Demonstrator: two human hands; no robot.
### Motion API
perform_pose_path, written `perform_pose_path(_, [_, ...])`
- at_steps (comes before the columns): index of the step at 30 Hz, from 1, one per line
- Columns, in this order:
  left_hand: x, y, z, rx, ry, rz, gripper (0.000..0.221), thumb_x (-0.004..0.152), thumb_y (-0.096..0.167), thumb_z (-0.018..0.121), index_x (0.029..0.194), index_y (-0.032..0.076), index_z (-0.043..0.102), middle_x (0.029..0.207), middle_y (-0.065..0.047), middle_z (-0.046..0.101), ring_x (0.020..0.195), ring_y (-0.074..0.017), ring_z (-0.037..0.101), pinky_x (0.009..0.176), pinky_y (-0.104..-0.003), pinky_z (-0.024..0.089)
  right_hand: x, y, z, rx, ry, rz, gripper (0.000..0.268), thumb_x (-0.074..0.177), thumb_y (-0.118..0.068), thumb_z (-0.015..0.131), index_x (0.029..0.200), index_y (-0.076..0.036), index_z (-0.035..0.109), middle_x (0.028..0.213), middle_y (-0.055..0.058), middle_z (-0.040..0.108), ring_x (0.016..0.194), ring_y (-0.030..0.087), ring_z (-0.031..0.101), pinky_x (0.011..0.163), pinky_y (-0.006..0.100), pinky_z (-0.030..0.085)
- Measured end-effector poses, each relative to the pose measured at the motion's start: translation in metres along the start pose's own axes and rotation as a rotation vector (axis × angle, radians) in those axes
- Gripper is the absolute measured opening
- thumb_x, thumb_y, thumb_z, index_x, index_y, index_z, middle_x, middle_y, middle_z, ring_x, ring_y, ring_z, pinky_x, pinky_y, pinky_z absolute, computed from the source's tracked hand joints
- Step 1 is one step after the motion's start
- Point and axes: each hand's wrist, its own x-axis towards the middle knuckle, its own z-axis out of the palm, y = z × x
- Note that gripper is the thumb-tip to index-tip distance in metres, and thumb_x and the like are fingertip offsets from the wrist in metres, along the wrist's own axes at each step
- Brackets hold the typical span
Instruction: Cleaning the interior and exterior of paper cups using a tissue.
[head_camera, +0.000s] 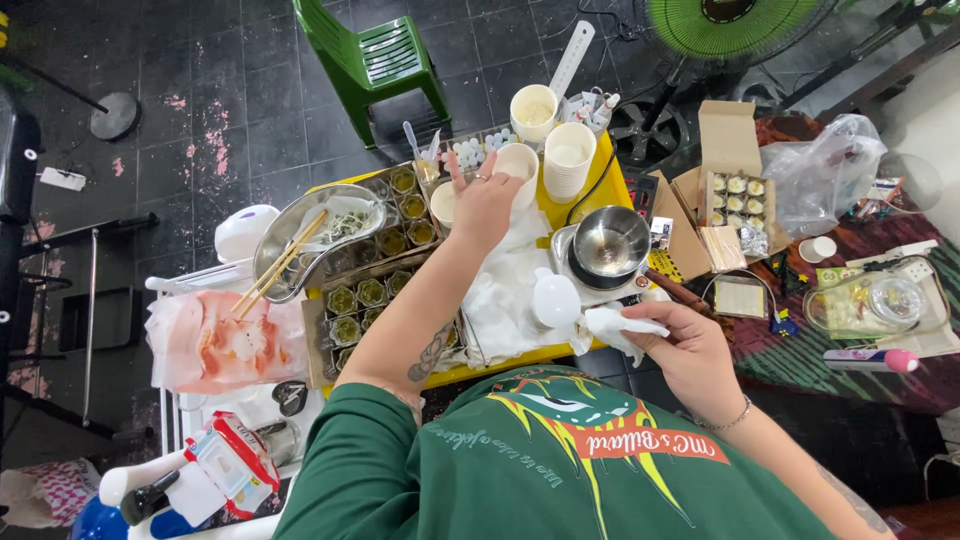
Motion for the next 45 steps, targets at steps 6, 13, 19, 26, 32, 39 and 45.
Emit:
perform_pose_path(6, [0.006,-0.003,0.000,-0.023,0.019,0.027,0.009,0.089,0.008,0.067,0.088,0.016,0.070,0.085,-0.002,0.069,0.132,-0.0295,0.058,0.120,-0.071,0.001,-0.004,0.016,-0.008,0.034,0.063,0.022,0.027,0.091,0.009,0.065,0.117,0.004,0.071,0.108,0.008,0.074,0.098,0.012,0.068,0.089,0.029,0.056])
perform_pose_path(13, [0.007,0.013,-0.047,-0.124,0.246,0.049,0.010,0.089,0.013,0.078,0.086,0.016,0.069,0.103,-0.004,0.059,0.141,-0.0340,0.050,0.122,-0.070,0.006,-0.009,0.007,-0.004,0.091,0.065,0.040,0.027,0.091,0.008,0.063,0.117,0.004,0.070,0.110,0.007,0.075,0.100,0.012,0.070,0.091,0.029,0.057])
perform_pose_path(19, [-0.016,0.029,-0.101,-0.457,0.459,0.020,0.018,0.088,0.008,0.087,0.092,0.013,0.070,0.140,-0.014,0.037,0.148,-0.0491,0.039,0.123,-0.052,0.042,0.004,-0.012,0.003,0.099,0.124,-0.055,0.030,0.089,0.006,0.069,0.117,-0.001,0.066,0.108,0.006,0.071,0.100,0.011,0.067,0.089,0.027,0.055])
perform_pose_path(26, [-0.059,0.073,-0.150,-1.098,0.379,-0.157,0.066,0.088,0.004,0.077,0.140,0.016,0.039,0.151,-0.016,0.035,0.134,-0.0294,0.052,0.111,-0.040,0.051,0.039,-0.041,0.026,-0.018,0.227,-0.483,0.018,0.099,0.006,0.071,0.114,0.000,0.063,0.119,0.013,0.070,0.109,0.017,0.070,0.099,0.032,0.057])
perform_pose_path(32, [-0.095,0.087,-0.117,-1.535,0.244,-0.265,0.059,0.106,0.001,0.058,0.154,0.011,0.025,0.153,-0.016,0.042,0.135,-0.0234,0.053,0.111,-0.039,0.050,0.054,-0.071,0.090,-0.486,0.026,-0.980,0.030,0.088,0.007,0.069,0.113,-0.006,0.062,0.135,0.020,0.066,0.126,0.037,0.068,0.107,0.041,0.056])
perform_pose_path(39, [-0.100,0.087,-0.165,-1.164,0.091,-0.094,0.041,0.110,0.009,0.051,0.151,0.005,0.046,0.160,-0.019,0.036,0.152,-0.0338,0.037,0.126,-0.044,0.031,0.052,-0.091,0.108,-0.765,-0.112,-1.369,0.038,0.085,-0.001,0.069,0.121,-0.012,0.066,0.136,0.015,0.063,0.130,0.041,0.058,0.116,0.055,0.043])
perform_pose_path(45, [-0.104,0.096,-0.169,-1.206,0.041,-0.012,0.035,0.111,0.013,0.056,0.146,0.006,0.054,0.167,-0.017,0.024,0.162,-0.0371,0.025,0.134,-0.046,0.022,0.043,-0.088,0.099,-0.094,-0.284,-0.609,0.030,0.100,-0.008,0.062,0.131,-0.007,0.062,0.146,0.014,0.064,0.130,0.022,0.063,0.102,0.033,0.051])
